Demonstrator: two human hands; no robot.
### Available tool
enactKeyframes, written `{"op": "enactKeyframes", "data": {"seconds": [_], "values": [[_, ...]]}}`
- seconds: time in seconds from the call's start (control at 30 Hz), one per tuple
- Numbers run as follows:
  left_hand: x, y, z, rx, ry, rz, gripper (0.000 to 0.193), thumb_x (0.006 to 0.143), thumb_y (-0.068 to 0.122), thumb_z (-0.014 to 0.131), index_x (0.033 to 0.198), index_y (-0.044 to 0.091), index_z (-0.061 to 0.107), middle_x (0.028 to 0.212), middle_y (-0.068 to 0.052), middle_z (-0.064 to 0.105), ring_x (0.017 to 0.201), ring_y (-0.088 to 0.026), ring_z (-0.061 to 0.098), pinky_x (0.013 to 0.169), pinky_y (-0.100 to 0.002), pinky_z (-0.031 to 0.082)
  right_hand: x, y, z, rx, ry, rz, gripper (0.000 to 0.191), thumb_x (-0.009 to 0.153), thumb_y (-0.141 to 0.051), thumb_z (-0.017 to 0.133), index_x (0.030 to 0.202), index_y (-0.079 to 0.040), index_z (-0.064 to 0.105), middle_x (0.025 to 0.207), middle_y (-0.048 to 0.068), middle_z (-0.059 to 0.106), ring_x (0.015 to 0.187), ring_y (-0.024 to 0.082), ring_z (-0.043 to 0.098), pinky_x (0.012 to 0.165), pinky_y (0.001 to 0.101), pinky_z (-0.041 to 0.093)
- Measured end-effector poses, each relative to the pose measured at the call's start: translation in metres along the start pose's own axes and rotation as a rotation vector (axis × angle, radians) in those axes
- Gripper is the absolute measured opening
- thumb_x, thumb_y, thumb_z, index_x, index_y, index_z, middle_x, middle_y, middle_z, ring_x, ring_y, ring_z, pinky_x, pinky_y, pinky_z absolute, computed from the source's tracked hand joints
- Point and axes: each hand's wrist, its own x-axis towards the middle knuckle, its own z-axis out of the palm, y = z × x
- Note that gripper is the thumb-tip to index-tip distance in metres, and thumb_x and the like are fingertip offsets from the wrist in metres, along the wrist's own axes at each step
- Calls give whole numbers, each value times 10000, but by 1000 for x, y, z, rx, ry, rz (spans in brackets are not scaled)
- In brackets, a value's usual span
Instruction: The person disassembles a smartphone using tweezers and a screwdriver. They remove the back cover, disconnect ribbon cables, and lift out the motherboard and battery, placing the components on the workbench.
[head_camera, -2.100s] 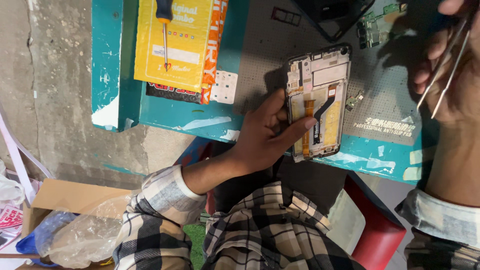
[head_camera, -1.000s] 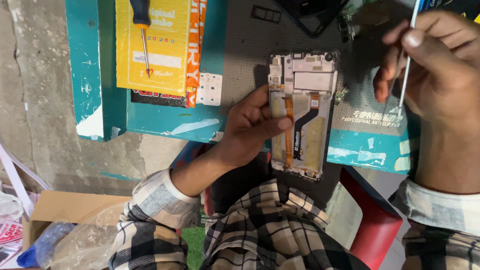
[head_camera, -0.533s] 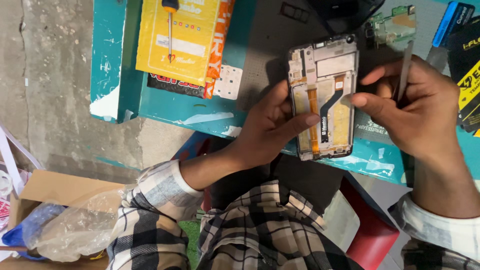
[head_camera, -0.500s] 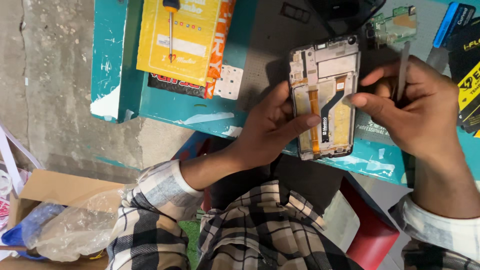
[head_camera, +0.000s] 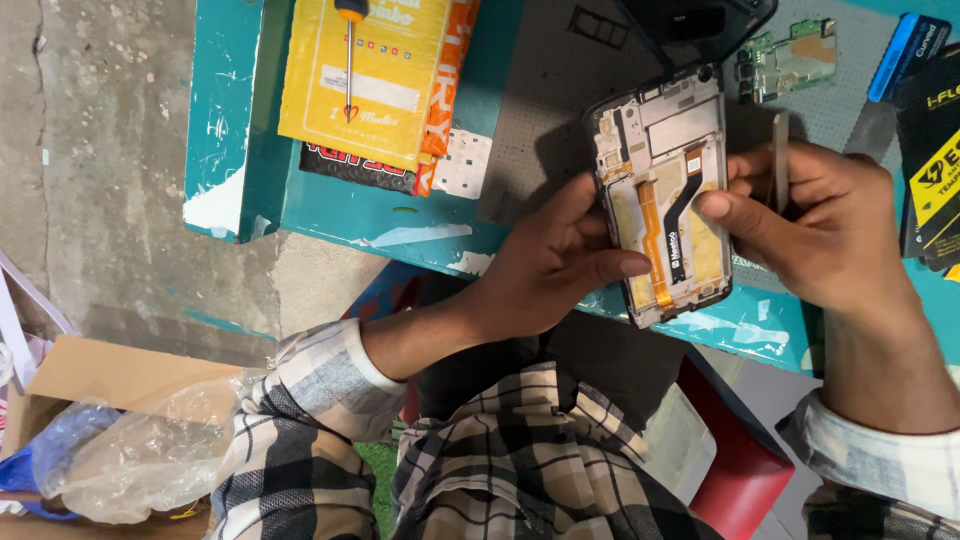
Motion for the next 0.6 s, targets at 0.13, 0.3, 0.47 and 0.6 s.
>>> {"op": "enactKeyframes", "data": {"seconds": [0.13,0.3,0.47,0.6], "values": [[-1,1,0,-23,-18,-19,489,1150,85,609,1538,37,315,1397,-148,615,1325,-170,601,1149,-329,530,1,-1,0,22,-19,-25,166,1000,-71,736,1104,47,684,823,28,678,673,22,579,536,185,444],[-3,-1,0,33,-54,-7,577,1158,67,607,1602,48,239,1480,-169,560,1389,-183,558,1193,-337,491,5,-3,2,36,-33,-34,169,1034,-95,700,1119,52,698,733,57,675,556,30,564,480,198,400],[-2,-8,0,38,-124,-6,837,1143,69,607,1711,176,3,1614,-197,422,1379,-207,574,1193,-384,521,7,2,6,232,-57,18,261,1049,-179,640,1185,37,696,795,35,664,619,-1,515,515,152,368],[-6,-5,-4,215,-191,43,787,1175,102,586,1685,219,-2,1721,-172,271,1442,-257,568,1216,-413,548,9,11,1,250,-64,-34,284,1087,-162,610,1255,59,672,955,67,731,752,57,637,613,191,491]]}}
